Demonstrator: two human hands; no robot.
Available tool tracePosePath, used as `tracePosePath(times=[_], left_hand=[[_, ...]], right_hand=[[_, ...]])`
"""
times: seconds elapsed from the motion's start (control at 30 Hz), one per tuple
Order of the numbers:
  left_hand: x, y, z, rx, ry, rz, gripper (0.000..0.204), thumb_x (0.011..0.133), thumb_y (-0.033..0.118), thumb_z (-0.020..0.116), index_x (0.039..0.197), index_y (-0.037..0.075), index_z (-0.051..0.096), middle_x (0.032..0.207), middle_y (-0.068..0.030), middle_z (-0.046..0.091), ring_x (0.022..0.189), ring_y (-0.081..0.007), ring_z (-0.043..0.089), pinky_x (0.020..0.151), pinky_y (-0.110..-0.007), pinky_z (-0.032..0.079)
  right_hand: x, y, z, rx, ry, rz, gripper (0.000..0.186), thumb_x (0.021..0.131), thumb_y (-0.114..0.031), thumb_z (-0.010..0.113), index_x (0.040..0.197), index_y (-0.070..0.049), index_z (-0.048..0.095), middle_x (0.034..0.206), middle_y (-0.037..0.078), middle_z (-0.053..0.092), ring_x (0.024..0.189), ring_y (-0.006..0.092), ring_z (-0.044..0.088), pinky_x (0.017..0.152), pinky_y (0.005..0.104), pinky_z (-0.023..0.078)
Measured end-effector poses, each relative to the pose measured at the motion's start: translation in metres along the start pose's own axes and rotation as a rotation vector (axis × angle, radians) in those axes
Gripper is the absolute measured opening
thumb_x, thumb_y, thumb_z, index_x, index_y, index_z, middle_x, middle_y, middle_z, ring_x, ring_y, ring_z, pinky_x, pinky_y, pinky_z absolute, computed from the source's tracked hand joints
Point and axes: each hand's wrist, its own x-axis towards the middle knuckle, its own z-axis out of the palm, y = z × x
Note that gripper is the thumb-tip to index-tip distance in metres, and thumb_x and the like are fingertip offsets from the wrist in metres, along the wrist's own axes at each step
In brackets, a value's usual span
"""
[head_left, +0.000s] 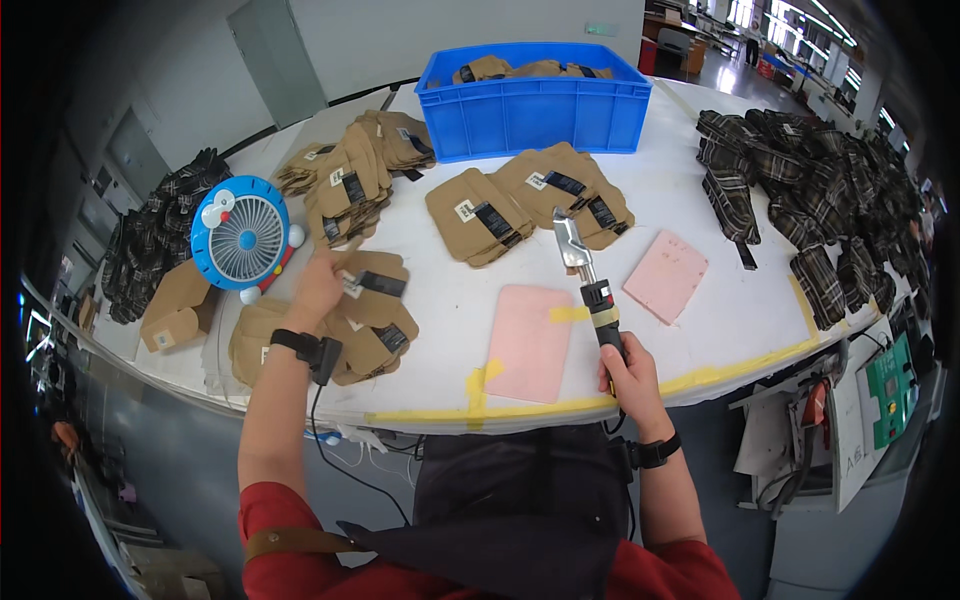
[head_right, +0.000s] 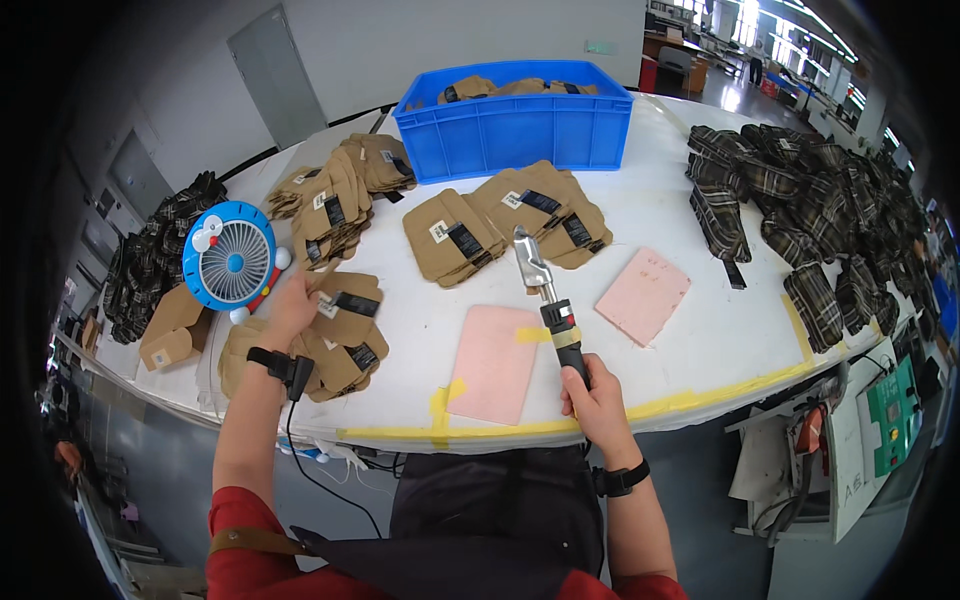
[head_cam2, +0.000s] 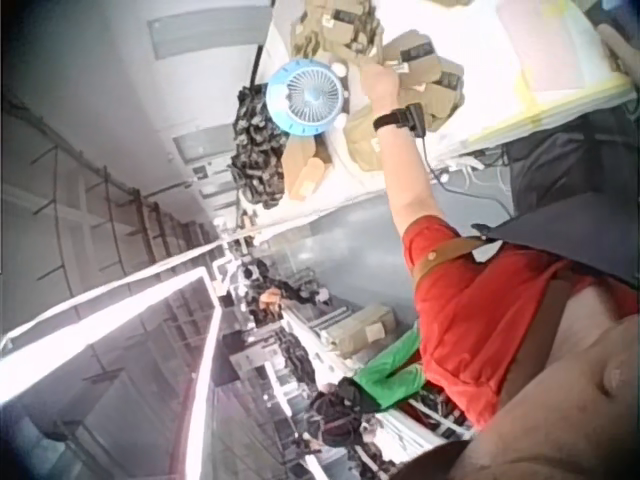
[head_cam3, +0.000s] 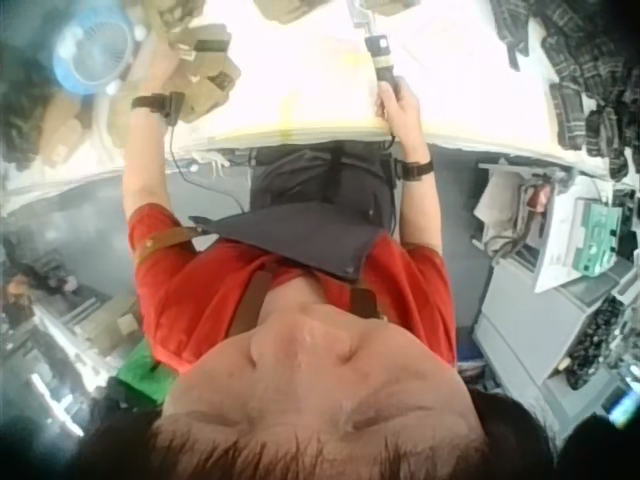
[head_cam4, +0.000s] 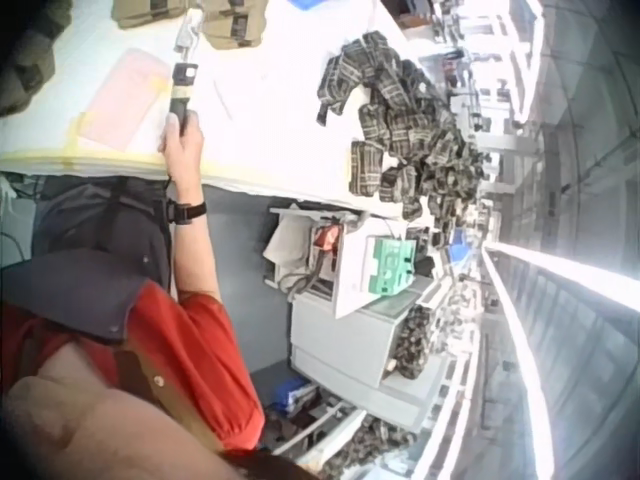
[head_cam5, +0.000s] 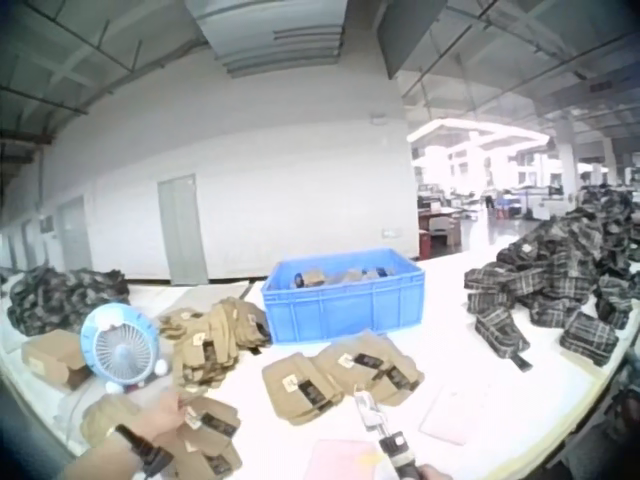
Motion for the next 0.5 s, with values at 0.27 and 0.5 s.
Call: tracePosePath(times=[0.27, 0.5], left_hand=[[0.006, 0.095, 0.032, 0.078, -0.175, 0.369, 0.042, 0.083, 0.021, 0.073, 0.118, 0.005, 0.059, 0.123, -0.0168, 0.060, 0.116, -0.0391, 0.057, 0.091, -0.050, 0.051], [0.013, 0.137, 0.045, 0.302, -0.182, 0.109, 0.056, 0.077, 0.032, 0.076, 0.120, 0.003, 0.057, 0.123, -0.0172, 0.060, 0.117, -0.0375, 0.059, 0.091, -0.048, 0.054]], right_hand=[[0.001, 0.005, 0.000, -0.005, 0.003, -0.016, 0.025, 0.103, -0.022, 0.059, 0.107, 0.003, 0.057, 0.073, 0.003, 0.060, 0.058, 0.0086, 0.057, 0.055, 0.0244, 0.047], [0.001, 0.007, -0.002, -0.054, -0.001, -0.035, 0.025, 0.103, -0.022, 0.060, 0.107, 0.002, 0.056, 0.073, 0.003, 0.059, 0.057, 0.0082, 0.056, 0.054, 0.0242, 0.046]])
